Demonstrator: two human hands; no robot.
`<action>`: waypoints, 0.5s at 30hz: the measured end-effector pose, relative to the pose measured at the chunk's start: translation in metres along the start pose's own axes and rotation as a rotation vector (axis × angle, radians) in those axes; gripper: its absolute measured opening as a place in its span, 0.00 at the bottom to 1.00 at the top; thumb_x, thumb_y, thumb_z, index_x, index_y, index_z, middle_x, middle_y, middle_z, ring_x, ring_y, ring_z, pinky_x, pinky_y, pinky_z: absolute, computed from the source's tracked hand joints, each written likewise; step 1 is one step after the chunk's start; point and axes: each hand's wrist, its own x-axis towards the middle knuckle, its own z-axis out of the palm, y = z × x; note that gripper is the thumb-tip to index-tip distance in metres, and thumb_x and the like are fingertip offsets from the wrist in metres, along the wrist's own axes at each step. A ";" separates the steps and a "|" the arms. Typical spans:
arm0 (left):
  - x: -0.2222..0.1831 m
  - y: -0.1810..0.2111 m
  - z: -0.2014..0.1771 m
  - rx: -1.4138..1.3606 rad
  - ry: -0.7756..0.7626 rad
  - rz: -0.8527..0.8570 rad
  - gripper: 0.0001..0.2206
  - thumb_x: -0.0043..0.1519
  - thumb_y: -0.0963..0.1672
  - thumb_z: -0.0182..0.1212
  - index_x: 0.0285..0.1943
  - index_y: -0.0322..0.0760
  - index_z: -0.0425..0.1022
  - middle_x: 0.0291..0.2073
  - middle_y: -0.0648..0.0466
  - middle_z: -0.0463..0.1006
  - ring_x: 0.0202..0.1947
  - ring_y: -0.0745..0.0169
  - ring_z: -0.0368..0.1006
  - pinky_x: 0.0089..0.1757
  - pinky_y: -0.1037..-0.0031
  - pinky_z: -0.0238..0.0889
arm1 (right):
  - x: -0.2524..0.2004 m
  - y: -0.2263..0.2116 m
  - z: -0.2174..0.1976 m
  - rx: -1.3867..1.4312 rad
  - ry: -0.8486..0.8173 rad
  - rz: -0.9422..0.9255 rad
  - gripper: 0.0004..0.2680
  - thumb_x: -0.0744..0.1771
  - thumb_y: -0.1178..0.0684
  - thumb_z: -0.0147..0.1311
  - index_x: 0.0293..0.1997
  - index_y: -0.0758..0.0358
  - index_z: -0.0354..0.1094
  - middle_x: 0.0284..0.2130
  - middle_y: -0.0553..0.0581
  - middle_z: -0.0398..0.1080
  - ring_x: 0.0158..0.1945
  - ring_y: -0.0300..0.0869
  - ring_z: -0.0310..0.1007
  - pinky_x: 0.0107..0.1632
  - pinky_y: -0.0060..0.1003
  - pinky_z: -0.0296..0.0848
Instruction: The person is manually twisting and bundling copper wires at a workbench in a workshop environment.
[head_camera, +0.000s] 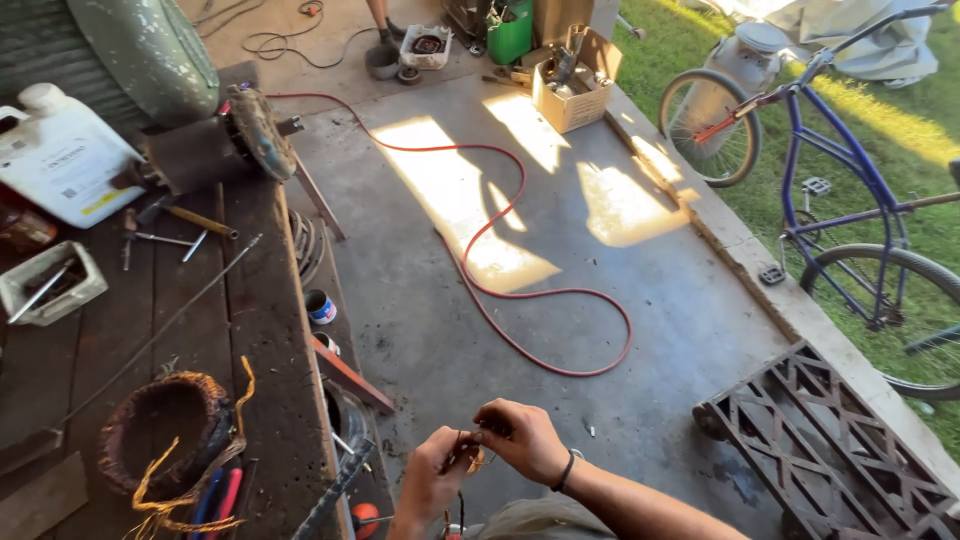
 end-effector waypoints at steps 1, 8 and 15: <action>-0.002 -0.001 -0.003 0.007 0.008 -0.004 0.06 0.61 0.41 0.62 0.39 0.46 0.84 0.25 0.61 0.73 0.24 0.69 0.66 0.31 0.73 0.62 | 0.000 -0.001 0.004 0.007 -0.005 -0.007 0.07 0.64 0.45 0.66 0.39 0.51 0.75 0.25 0.43 0.75 0.27 0.34 0.69 0.35 0.30 0.70; -0.002 0.001 -0.008 -0.040 0.004 -0.095 0.03 0.61 0.44 0.68 0.39 0.44 0.86 0.23 0.62 0.75 0.23 0.71 0.65 0.29 0.75 0.61 | -0.003 0.010 0.012 0.083 0.001 -0.134 0.05 0.65 0.52 0.65 0.33 0.55 0.73 0.25 0.45 0.76 0.26 0.36 0.69 0.32 0.31 0.70; 0.005 0.022 -0.014 -0.138 -0.020 -0.161 0.07 0.58 0.46 0.74 0.34 0.38 0.91 0.19 0.61 0.78 0.23 0.74 0.62 0.27 0.75 0.59 | -0.006 0.015 0.003 0.095 0.053 -0.374 0.04 0.67 0.50 0.64 0.36 0.55 0.75 0.26 0.47 0.77 0.23 0.36 0.69 0.29 0.30 0.70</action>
